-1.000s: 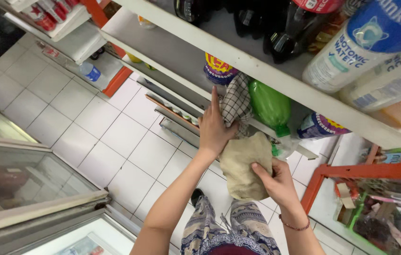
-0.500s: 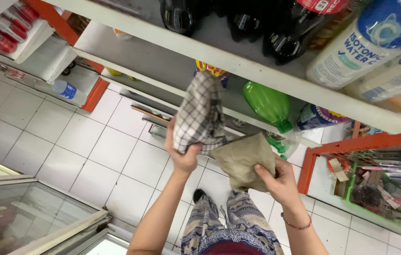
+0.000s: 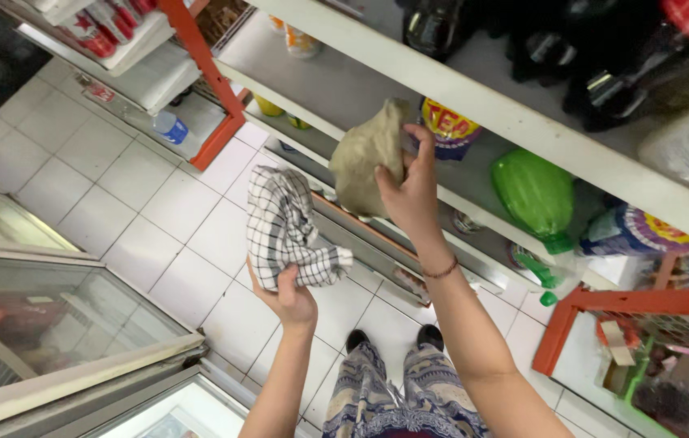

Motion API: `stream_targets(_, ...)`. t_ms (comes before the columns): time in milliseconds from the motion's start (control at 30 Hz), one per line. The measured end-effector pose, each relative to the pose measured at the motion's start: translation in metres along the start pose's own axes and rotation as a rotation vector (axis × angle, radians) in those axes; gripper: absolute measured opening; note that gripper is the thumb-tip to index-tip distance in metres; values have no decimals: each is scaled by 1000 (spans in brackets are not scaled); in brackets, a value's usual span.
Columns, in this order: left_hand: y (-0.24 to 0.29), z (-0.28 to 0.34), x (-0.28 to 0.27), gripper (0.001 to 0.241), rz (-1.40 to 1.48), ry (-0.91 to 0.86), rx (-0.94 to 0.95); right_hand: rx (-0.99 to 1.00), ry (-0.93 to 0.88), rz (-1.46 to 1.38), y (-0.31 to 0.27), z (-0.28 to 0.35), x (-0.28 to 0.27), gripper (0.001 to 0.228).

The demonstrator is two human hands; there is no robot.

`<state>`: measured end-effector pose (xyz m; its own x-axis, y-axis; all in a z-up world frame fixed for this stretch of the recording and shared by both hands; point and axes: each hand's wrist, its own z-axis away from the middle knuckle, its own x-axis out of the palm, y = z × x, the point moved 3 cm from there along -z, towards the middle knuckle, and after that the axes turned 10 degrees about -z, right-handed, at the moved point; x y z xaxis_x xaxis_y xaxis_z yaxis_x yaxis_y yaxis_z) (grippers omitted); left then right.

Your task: The person wipes the exterior glass doors of a commercial refrigerator using cloths and a spray bottle.

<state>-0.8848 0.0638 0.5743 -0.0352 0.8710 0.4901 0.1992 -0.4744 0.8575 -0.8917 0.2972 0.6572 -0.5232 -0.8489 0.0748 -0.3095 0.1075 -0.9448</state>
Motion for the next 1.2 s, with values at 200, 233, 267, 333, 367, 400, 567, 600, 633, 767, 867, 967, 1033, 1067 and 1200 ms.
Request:
stream_targets(200, -4, 5, -16, 63, -188, -8, -67, -431, 83, 680, -7, -12, 21, 58)
stream_targets(233, -8, 5, -16, 62, -223, -12, -88, -371, 98, 667, -3, -11, 21, 56)
stream_targets(267, -9, 3, -20, 62, -269, -19, -88, -311, 113, 653, 1, -9, 23, 54)
stream_targets(333, -11, -3, -23, 61, -357, -33, -92, -267, 134, 733, 9, -5, 27, 48)
stream_targets(367, -12, -8, -23, 61, -353, -49, -95, -282, 142, 825, 12, -4, 28, 45)
stream_targets(400, -14, -12, -20, 61, -349, -66, -99, -297, 150, 917, 15, -5, 28, 41)
stream_targets(567, -15, -30, -5, 63, -375, -117, -114, -313, 104, 1155, 32, -10, 23, 33)
stream_targets(600, -14, -32, -3, 63, -353, -125, -132, -314, 93, 1133, 35, -10, 21, 32)
stream_targets(633, -14, -33, -2, 64, -330, -131, -148, -326, 73, 1145, 38, -11, 20, 29)
stream_targets(767, -16, -37, 11, 65, -315, -195, -87, -313, 20, 1182, 47, -17, 16, 21)
stream_targets(867, -25, -39, 15, 65, -325, -241, -93, -359, 23, 1193, 48, -17, 17, 21)
stream_targets(967, -44, -44, 21, 66, -163, -265, -230, -404, 38, 1045, 41, -24, 17, 15)
stream_targets(1033, -61, -50, 29, 71, 161, -200, -423, -378, 78, 908, 36, -31, 15, 13)
stream_targets(1067, -67, -52, 33, 70, 171, -193, -401, -350, 113, 845, 33, -35, 14, 13)
stream_targets(1200, -92, -57, 56, 71, 41, -201, -341, -383, -36, 859, 31, -37, 20, 20)
